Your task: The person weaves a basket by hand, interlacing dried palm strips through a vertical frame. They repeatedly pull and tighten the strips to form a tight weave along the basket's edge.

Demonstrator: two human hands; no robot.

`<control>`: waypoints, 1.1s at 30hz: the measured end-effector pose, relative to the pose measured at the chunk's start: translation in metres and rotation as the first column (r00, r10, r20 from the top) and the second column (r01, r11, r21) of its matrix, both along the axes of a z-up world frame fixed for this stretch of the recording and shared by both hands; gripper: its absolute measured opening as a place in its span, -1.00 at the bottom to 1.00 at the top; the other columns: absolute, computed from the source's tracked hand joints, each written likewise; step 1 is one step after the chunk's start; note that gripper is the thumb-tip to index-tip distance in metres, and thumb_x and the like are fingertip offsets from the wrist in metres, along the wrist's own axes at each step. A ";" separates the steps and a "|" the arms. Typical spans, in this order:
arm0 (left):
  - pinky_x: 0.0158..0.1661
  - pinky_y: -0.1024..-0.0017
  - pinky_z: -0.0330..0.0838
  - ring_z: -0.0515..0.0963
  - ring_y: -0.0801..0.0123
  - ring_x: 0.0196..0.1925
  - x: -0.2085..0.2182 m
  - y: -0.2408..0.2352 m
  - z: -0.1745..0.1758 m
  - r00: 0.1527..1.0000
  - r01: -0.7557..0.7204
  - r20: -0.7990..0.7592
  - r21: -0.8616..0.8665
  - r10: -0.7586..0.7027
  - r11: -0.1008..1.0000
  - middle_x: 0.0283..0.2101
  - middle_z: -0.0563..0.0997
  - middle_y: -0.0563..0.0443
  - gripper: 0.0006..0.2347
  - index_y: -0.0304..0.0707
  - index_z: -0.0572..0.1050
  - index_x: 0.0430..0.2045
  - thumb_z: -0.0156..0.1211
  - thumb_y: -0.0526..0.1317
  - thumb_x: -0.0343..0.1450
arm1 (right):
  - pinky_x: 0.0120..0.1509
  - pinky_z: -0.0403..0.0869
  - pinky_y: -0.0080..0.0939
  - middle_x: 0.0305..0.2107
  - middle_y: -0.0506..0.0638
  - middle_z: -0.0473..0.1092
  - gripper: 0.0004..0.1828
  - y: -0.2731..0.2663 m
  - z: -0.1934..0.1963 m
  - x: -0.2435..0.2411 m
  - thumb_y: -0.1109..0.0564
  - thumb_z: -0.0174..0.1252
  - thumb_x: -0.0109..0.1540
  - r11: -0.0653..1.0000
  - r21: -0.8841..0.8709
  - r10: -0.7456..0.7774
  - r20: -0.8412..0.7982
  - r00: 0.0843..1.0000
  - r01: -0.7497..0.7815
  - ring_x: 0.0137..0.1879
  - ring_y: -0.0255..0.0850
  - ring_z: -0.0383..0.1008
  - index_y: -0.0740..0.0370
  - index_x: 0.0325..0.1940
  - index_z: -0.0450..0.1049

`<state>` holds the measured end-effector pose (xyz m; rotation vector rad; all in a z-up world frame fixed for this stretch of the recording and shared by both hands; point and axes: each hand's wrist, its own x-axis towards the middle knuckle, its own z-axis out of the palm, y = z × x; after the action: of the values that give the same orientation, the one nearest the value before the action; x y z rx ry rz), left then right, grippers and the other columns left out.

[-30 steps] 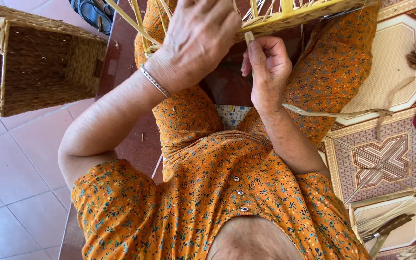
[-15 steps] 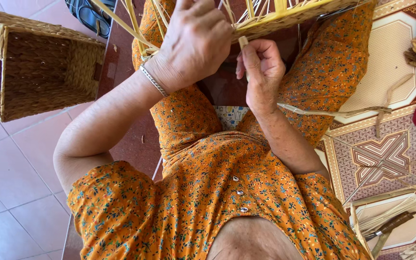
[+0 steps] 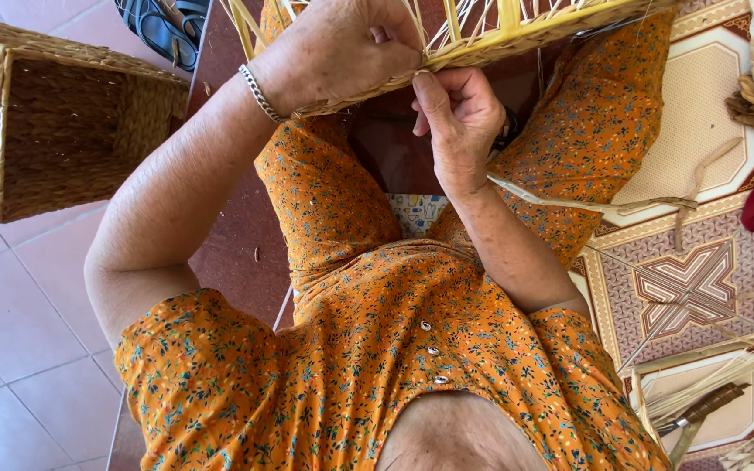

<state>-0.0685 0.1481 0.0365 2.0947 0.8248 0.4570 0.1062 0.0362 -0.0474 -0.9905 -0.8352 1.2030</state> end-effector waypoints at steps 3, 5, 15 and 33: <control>-0.27 0.43 0.56 0.68 0.44 -0.30 0.001 0.002 0.000 1.000 0.002 0.024 0.054 -0.003 0.999 -0.33 0.68 0.02 -0.95 -0.27 0.66 -0.34 0.36 -0.30 0.43 | -0.49 0.31 -0.40 -0.51 -0.01 0.44 -0.77 0.003 0.008 0.004 0.19 0.30 0.38 1.000 -0.012 0.006 0.072 0.997 -0.005 -0.54 -0.41 0.32 0.31 -0.27 0.42; -0.28 0.43 0.56 0.67 0.44 -0.31 -0.001 0.000 0.001 0.999 0.002 0.032 0.051 -0.004 0.999 -0.33 0.68 0.03 -0.94 -0.28 0.65 -0.35 0.38 -0.28 0.44 | -0.54 0.30 -0.39 -0.56 -0.02 0.43 -0.76 0.004 0.013 0.005 0.20 0.30 0.37 1.000 -0.016 0.013 0.100 0.995 -0.011 -0.57 -0.42 0.31 0.31 -0.32 0.41; -0.26 0.39 0.53 0.66 0.35 -0.32 -0.003 -0.003 0.012 0.997 0.057 0.046 0.129 -0.063 0.990 -0.34 0.67 -0.04 -0.94 -0.31 0.66 -0.31 0.36 -0.30 0.46 | -0.55 0.28 -0.40 -0.58 -0.03 0.43 -0.76 0.005 0.020 -0.003 0.22 0.26 0.37 0.999 -0.035 -0.037 0.107 0.994 0.041 -0.59 -0.43 0.32 0.30 -0.35 0.41; -0.44 0.27 0.50 0.63 0.17 -0.49 0.008 0.002 0.001 0.971 0.000 -0.232 0.221 0.052 0.975 -0.47 0.64 -0.18 -0.90 -0.34 0.62 -0.43 0.27 -0.27 0.43 | -0.33 0.51 -0.36 -0.31 0.08 0.57 -0.77 0.003 0.020 0.013 0.13 0.26 0.43 0.991 0.078 0.082 0.253 0.964 -0.105 -0.38 -0.36 0.50 0.40 -0.13 0.49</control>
<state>-0.0604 0.1496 0.0372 2.3791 0.9769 0.3279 0.1192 0.0387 -0.0273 -1.0510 -1.1370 1.1228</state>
